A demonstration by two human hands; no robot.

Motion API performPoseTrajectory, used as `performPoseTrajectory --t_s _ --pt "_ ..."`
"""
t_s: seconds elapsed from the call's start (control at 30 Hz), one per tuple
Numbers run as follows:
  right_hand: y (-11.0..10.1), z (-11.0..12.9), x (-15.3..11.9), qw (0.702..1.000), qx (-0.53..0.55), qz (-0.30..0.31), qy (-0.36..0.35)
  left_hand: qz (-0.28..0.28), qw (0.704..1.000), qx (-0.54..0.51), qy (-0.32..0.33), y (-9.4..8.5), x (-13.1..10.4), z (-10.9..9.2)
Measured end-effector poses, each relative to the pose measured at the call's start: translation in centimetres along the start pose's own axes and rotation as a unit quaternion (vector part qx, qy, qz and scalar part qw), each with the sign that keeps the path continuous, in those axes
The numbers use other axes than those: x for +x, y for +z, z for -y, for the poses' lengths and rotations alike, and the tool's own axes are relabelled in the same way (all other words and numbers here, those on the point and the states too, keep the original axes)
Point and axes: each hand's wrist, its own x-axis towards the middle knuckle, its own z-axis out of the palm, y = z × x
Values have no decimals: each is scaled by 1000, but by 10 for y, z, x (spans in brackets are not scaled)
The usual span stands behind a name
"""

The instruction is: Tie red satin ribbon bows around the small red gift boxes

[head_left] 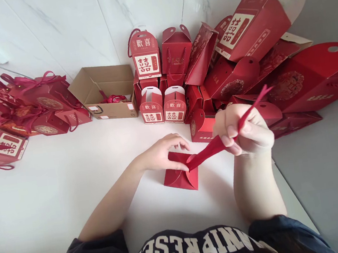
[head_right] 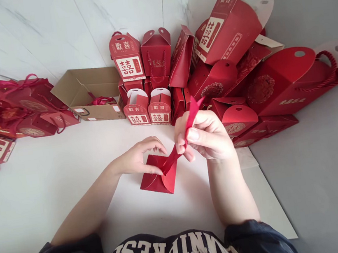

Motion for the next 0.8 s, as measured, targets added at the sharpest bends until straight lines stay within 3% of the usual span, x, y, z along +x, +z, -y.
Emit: performPoseTrajectory --t_s 0.07,0.17,0.27,0.43,0.67,0.8 --pt "2 0 1 999 -27 -28 13 9 998 27 53 1 1 6" --pt "10 3 5 992 -88 -86 4 57 994 54 75 4 4 10" --pt "25 10 11 979 -157 -130 -13 69 994 60 55 8 7 7" --pt "47 8 19 973 -193 -124 13 59 998 22 6 18 9 5" --pt "29 -17 23 977 -129 -146 91 19 999 26 37 26 8 10" --pt "27 -15 23 977 -131 -165 41 32 999 18 16 26 8 6"
